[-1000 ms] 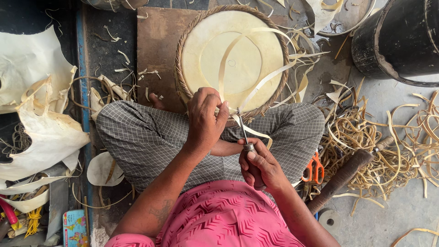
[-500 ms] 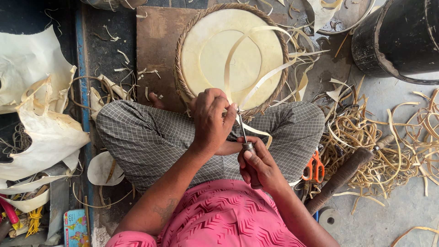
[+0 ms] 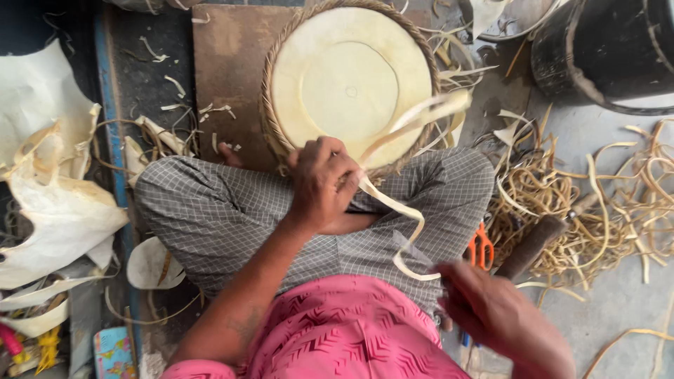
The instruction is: The person weaves thin material around the rim of a drum using a tool to tighten and secure the lacing.
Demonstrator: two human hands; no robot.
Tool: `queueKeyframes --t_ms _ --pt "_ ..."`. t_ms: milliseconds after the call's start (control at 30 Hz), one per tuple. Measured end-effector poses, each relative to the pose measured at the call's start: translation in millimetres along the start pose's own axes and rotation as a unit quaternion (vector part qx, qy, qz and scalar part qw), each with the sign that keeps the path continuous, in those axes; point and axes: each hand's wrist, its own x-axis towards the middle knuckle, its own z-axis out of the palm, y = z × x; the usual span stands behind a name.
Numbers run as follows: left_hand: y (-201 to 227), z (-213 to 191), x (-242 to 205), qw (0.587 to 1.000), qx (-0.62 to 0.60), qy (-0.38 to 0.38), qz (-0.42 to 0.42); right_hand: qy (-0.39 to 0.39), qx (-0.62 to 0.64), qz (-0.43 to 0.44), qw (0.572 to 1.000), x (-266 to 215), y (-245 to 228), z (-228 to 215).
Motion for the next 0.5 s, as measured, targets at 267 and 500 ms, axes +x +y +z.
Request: queueKeyframes --t_ms 267,500 --pt "-14 -19 12 0.996 -0.038 -0.070 0.034 -0.018 0.086 0.006 0.996 54 -33 36" --pt "-14 -28 10 0.993 -0.027 -0.102 0.057 0.193 0.210 -0.035 0.958 126 -77 -27"
